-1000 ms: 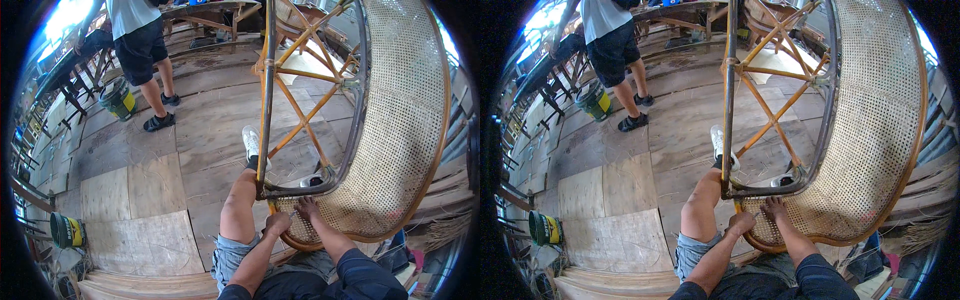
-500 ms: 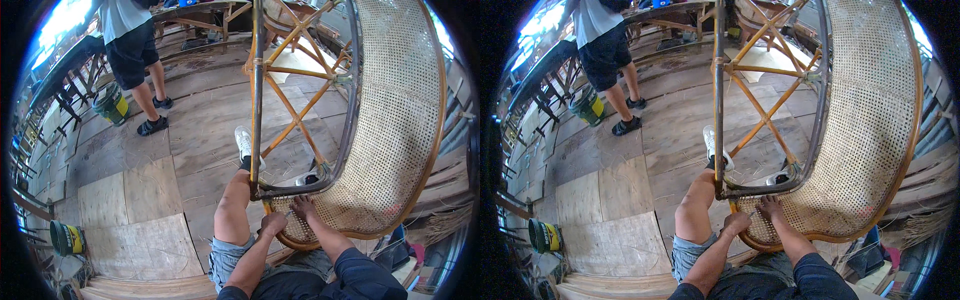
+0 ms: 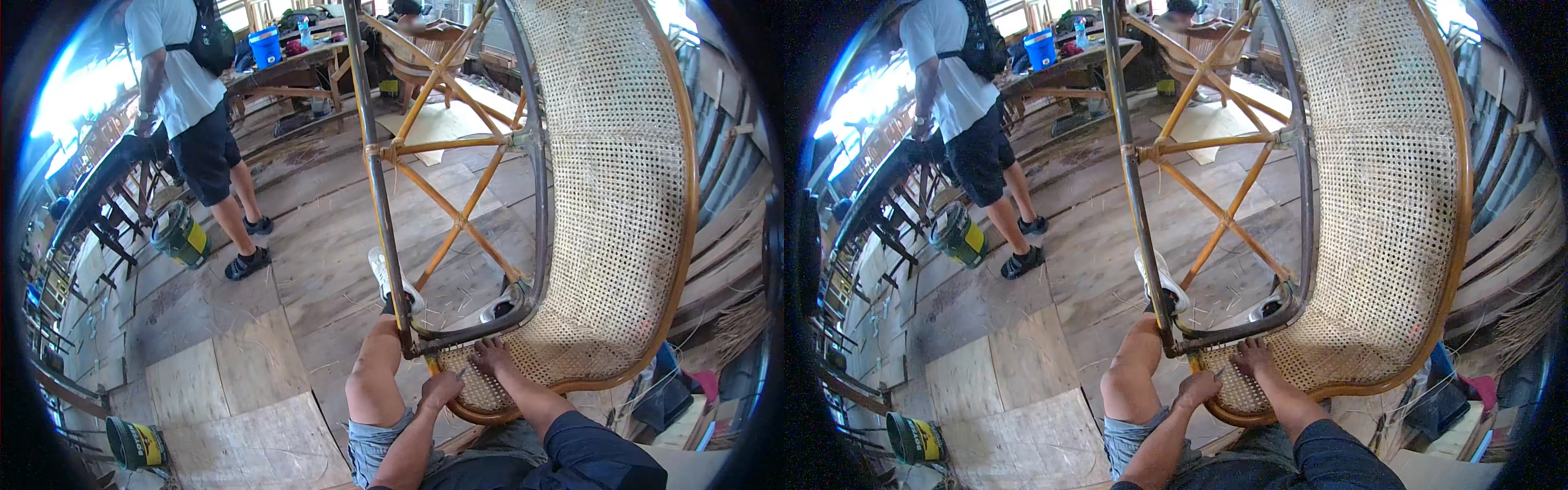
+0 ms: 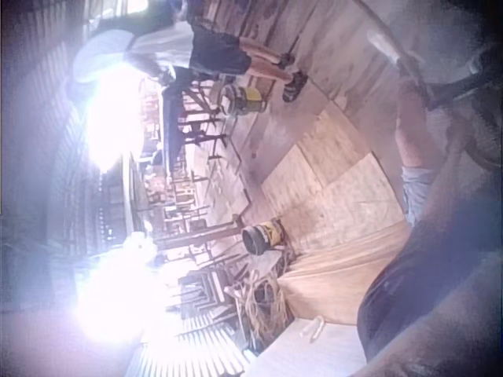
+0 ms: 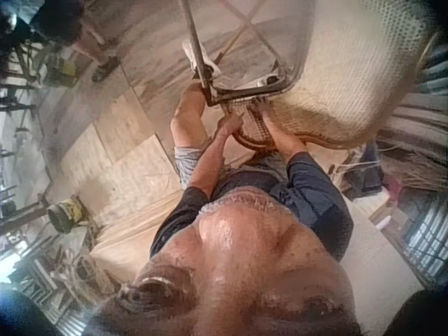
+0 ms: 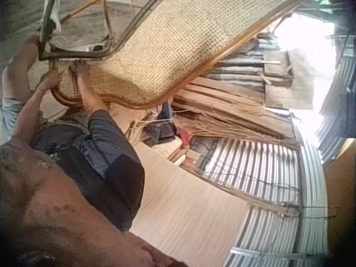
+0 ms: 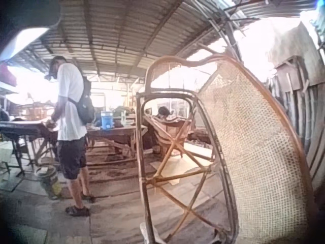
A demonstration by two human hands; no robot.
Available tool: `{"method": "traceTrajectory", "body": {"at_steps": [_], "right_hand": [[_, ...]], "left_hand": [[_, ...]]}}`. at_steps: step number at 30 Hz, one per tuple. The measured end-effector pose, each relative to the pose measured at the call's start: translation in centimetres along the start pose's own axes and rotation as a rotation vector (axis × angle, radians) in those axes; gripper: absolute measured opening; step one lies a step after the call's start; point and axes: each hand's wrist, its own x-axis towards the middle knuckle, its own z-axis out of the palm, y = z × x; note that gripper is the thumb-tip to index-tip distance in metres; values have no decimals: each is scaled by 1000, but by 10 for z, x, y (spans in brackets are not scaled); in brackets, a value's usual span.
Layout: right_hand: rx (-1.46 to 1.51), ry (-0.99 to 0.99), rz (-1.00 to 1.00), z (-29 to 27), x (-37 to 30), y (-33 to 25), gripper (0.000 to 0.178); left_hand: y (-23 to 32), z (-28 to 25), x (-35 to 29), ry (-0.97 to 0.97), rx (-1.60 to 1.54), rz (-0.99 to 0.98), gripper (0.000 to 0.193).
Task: Repairing the woven cane seat of a wooden chair using various hand tools.
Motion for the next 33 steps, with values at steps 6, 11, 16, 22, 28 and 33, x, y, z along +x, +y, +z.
{"method": "traceTrajectory", "body": {"at_steps": [6, 11, 16, 22, 28, 33], "right_hand": [[-11, -37, 1, -5, -4, -6, 59], [5, 4, -5, 5, 3, 6, 55], [11, -32, 0, -5, -4, -3, 56], [-11, 81, -36, -4, -5, -2, 55], [10, 13, 1, 2, 2, 6, 55], [-48, -37, -2, -11, -4, -10, 58]], "left_hand": [[-6, 1, -1, 25, 3, 5, 41], [5, -8, -7, -10, 20, -5, 42], [-5, -2, 2, -16, 16, 26, 42], [3, -8, -7, -13, 14, 4, 42], [5, -6, -5, 2, 28, 29, 44], [-9, -2, -3, 40, 8, 34, 46]]}}
